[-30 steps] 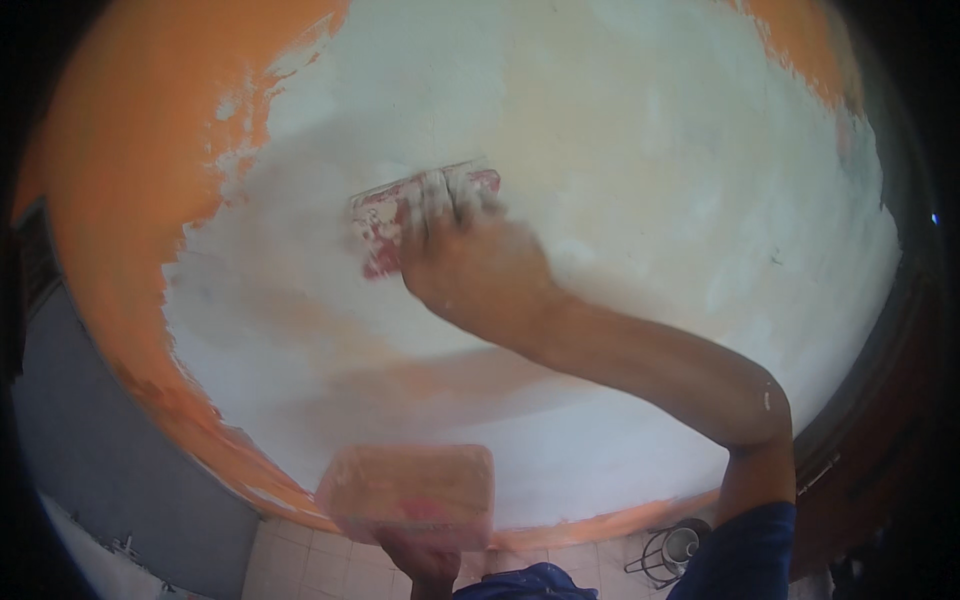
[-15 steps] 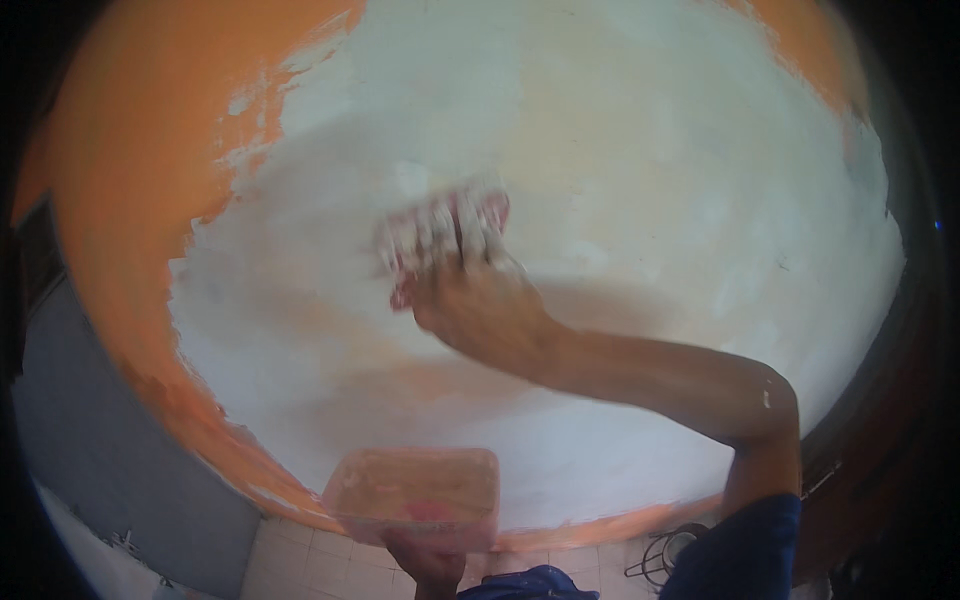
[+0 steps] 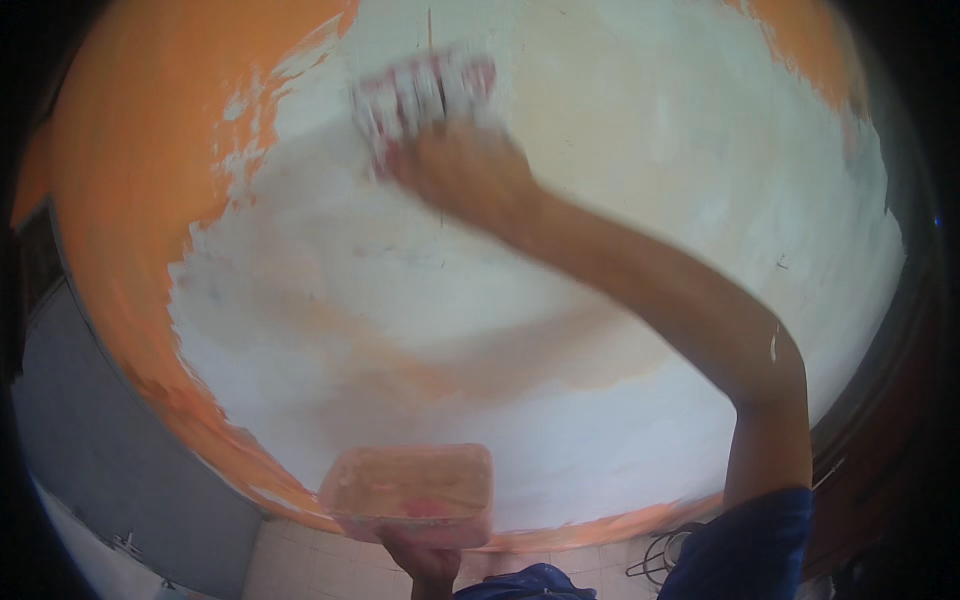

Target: The person applies a white substance to a wall using a putty knife, spreading it over an orange-painted area. They repeatedly scoop the material from a container and smooth it across the wall surface.

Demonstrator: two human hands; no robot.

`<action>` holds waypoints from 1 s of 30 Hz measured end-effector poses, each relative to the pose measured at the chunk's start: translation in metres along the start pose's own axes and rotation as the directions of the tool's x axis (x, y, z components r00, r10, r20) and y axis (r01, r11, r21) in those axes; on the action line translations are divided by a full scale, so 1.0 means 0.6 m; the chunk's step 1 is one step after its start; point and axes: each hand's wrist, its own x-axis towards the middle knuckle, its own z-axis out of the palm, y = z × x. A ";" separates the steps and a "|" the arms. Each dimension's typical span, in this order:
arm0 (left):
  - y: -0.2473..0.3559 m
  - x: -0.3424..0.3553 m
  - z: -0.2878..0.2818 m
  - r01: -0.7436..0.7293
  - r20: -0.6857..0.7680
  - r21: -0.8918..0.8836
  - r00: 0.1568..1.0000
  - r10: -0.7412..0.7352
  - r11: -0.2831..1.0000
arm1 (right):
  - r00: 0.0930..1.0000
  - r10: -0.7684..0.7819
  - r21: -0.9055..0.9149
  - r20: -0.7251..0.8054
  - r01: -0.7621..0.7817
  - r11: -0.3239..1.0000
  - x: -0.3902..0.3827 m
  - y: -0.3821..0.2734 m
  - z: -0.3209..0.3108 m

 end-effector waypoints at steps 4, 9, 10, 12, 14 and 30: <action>0.002 -0.006 0.000 0.194 0.047 -0.393 0.980 -0.191 0.899 | 0.978 -0.200 -0.164 -0.066 0.187 0.969 -0.068 -0.047 -0.048; 0.047 0.019 0.009 0.357 0.147 -0.815 0.889 -0.434 0.456 | 0.978 0.051 -0.114 -0.203 -0.075 0.991 0.055 0.057 -0.104; 0.051 0.014 0.014 0.387 0.165 -0.805 0.874 -0.457 0.450 | 0.983 0.062 -0.178 -0.173 -0.093 0.980 0.071 0.093 -0.100; 0.060 0.015 0.018 0.391 0.131 -0.793 0.858 -0.497 0.467 | 0.985 0.079 -0.232 -0.152 -0.114 0.966 0.110 0.133 -0.070; 0.069 0.021 0.017 0.375 0.104 -0.803 0.854 -0.510 0.464 | 0.989 0.109 -0.145 -0.101 -0.123 0.982 0.095 0.123 -0.030; 0.060 0.020 0.015 0.384 0.147 -0.747 0.891 -0.429 0.542 | 0.971 0.058 -0.218 -0.231 -0.110 0.970 0.110 0.091 -0.110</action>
